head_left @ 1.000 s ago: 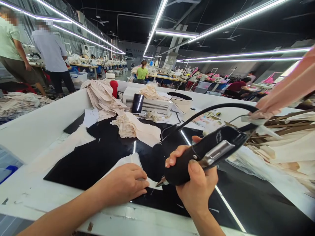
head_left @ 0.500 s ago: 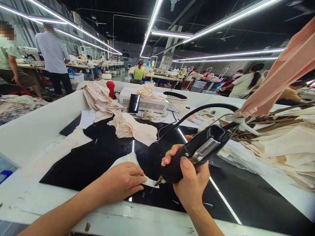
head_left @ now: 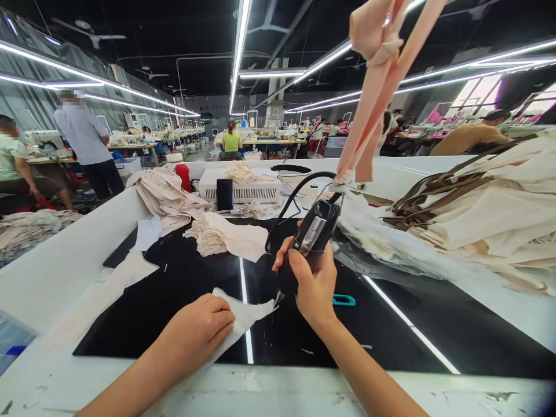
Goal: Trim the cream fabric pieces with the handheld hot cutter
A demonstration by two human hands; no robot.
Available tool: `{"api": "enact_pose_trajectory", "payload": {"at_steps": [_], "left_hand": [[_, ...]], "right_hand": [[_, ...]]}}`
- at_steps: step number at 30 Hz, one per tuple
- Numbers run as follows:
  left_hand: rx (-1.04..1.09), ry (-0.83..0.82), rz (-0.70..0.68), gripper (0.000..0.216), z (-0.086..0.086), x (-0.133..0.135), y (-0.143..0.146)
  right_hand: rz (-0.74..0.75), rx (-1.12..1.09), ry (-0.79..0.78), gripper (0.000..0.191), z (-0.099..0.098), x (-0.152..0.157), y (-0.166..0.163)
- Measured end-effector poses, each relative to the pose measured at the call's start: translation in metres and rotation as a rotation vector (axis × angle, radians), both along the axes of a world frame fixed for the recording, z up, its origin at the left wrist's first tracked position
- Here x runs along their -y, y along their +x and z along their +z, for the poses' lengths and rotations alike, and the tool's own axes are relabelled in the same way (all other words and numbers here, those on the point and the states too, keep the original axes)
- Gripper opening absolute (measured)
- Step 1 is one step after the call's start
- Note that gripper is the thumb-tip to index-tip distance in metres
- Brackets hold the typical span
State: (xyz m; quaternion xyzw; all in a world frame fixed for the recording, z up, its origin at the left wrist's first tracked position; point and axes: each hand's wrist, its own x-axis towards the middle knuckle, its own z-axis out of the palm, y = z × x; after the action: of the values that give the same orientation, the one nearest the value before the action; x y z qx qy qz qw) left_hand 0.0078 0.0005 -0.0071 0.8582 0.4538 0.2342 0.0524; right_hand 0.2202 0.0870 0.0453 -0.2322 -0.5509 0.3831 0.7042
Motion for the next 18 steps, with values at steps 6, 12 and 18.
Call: {"api": "enact_pose_trajectory", "payload": {"at_steps": [6, 12, 18], "left_hand": [[-0.085, -0.163, 0.083, 0.018, 0.025, 0.003, 0.008], [-0.116, -0.094, -0.038, 0.017, 0.039, -0.029, 0.013], [-0.03, -0.248, -0.202, 0.052, 0.031, -0.055, 0.011]], "right_hand": [[0.017, -0.016, -0.036, 0.027, 0.002, -0.003, -0.009], [0.029, -0.014, -0.036, 0.031, 0.004, 0.0, -0.014], [0.041, 0.003, -0.049, 0.027, 0.004, 0.002, -0.02]]}}
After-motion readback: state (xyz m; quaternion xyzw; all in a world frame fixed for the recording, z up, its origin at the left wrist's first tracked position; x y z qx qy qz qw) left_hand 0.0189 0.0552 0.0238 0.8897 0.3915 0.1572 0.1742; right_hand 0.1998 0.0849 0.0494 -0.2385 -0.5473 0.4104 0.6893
